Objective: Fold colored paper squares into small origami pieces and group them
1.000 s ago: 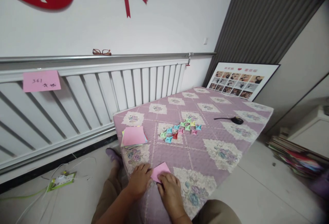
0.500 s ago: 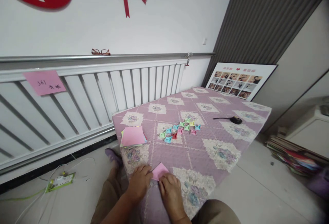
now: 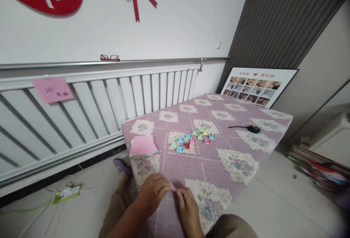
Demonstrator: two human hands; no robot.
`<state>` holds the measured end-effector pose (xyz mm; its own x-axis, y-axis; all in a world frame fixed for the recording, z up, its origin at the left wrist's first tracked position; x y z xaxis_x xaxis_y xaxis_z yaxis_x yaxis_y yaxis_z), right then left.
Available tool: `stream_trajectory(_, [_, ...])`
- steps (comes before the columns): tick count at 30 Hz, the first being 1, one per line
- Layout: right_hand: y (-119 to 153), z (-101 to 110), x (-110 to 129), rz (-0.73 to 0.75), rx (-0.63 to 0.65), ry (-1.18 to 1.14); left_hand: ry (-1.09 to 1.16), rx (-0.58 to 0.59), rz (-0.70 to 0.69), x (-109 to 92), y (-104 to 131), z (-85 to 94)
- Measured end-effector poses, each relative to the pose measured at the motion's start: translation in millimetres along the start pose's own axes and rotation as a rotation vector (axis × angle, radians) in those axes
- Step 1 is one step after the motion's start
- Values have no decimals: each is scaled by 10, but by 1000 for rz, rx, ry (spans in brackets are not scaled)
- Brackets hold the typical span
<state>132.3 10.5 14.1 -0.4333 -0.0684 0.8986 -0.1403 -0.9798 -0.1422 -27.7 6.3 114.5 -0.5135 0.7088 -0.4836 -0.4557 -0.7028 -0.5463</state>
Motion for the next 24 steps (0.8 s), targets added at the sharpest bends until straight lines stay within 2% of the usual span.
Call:
stream_trajectory(3, [-57, 129, -143, -195, -65, -116, 86, -220, 82, 65, 6, 197])
stream_trajectory(6, [-115, 200, -250, -326, -66, -221, 56, -304, 154, 176, 129, 226])
stream_trajectory(8, [-152, 216, -289, -389, -40, -301, -8, -273, 197, 237, 262, 121])
stream_trajectory(10, [-182, 197, -309, -452, 18, -400, -101, -187, 225, 267, 411, -64])
stream_trajectory(14, [-162, 31, -301, -605, 236, -578, -284, 46, 220, 249, 661, -503])
stream_trajectory(16, [-99, -62, -286, -667, 313, -577, -375, 108, 209, 225, 735, -631])
stream_trajectory(19, [26, -182, -270, -712, 361, -487, -448, 146, 165, 178, 769, -697])
stream_trajectory(24, [140, -312, -243, -670, 384, -307, -426, 177, 161, 183, 777, -661])
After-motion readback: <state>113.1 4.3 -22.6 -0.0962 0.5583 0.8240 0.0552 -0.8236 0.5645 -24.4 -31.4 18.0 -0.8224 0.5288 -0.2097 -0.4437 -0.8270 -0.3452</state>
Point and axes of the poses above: each hand's wrist, its own y-axis away from the middle knuckle, its own z-axis out of the back of the hand, x = y × z, the point moved 7 cm from there along -y, towards the middle knuckle, and after that the axes turned 15 degrees about -z, right-handed, at the moved point
